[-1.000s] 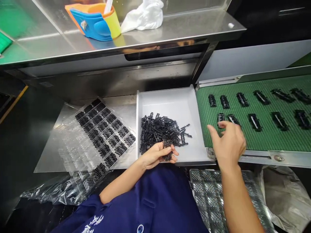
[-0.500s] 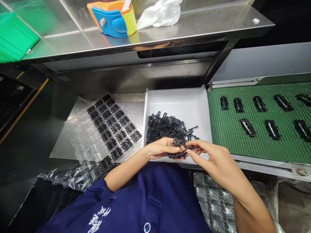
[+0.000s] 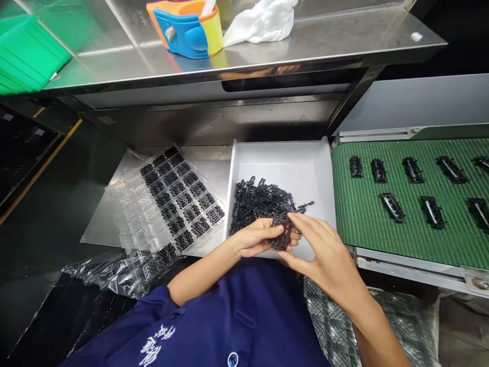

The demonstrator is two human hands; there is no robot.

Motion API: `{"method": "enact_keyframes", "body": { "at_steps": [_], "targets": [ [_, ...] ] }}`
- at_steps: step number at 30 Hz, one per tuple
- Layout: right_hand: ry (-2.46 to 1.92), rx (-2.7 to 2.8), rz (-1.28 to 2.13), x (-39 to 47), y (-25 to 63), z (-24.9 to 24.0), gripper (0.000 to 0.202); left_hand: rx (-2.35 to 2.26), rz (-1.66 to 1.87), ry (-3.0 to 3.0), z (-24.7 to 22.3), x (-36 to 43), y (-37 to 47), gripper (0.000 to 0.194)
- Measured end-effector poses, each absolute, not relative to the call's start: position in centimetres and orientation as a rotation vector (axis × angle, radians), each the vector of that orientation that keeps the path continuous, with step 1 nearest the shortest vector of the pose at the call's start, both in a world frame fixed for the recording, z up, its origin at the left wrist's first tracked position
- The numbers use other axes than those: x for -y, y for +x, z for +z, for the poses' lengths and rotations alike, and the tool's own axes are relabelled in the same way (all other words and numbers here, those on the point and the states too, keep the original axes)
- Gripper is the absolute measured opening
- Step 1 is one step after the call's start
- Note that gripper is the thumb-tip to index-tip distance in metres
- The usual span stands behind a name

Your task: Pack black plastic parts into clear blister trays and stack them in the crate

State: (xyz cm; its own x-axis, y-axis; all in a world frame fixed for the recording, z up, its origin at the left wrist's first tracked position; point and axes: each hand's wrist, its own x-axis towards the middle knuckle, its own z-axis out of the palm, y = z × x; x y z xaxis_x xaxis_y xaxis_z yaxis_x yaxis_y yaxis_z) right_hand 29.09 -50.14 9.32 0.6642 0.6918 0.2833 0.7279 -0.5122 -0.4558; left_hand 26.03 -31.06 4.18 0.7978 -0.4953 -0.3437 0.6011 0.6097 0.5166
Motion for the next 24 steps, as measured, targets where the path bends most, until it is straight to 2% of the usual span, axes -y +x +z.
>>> {"method": "enact_keyframes", "body": {
  "at_steps": [8, 11, 14, 18, 22, 24],
  "targets": [
    [-2.347, 1.232, -0.027, 49.9, 30.2, 8.1, 0.069, -0.194, -0.608, 0.678, 3.8, 30.9, 26.5, 0.066],
    [-2.320, 1.236, 0.108, 49.8, 31.5, 7.6, 0.068, -0.240, -0.613, 0.692, 3.9, 30.6, 26.7, 0.062],
    [-2.395, 0.912, 0.183, 50.2, 35.4, 7.3, 0.053, -0.286, -0.552, 0.654, 4.3, 30.7, 27.0, 0.054],
    [-2.571, 0.236, -0.231, 51.6, 42.9, 7.1, 0.038, -0.296, -0.480, 0.636, 4.8, 30.9, 27.5, 0.052],
    [-2.501, 0.084, -0.283, 51.7, 45.0, 7.7, 0.017, -0.315, -0.383, 0.611, 5.1, 30.9, 28.0, 0.053],
    [-2.397, 0.088, -0.250, 50.7, 42.5, 8.3, 0.020, -0.323, -0.318, 0.598, 5.2, 30.8, 28.1, 0.052]
  ]
}}
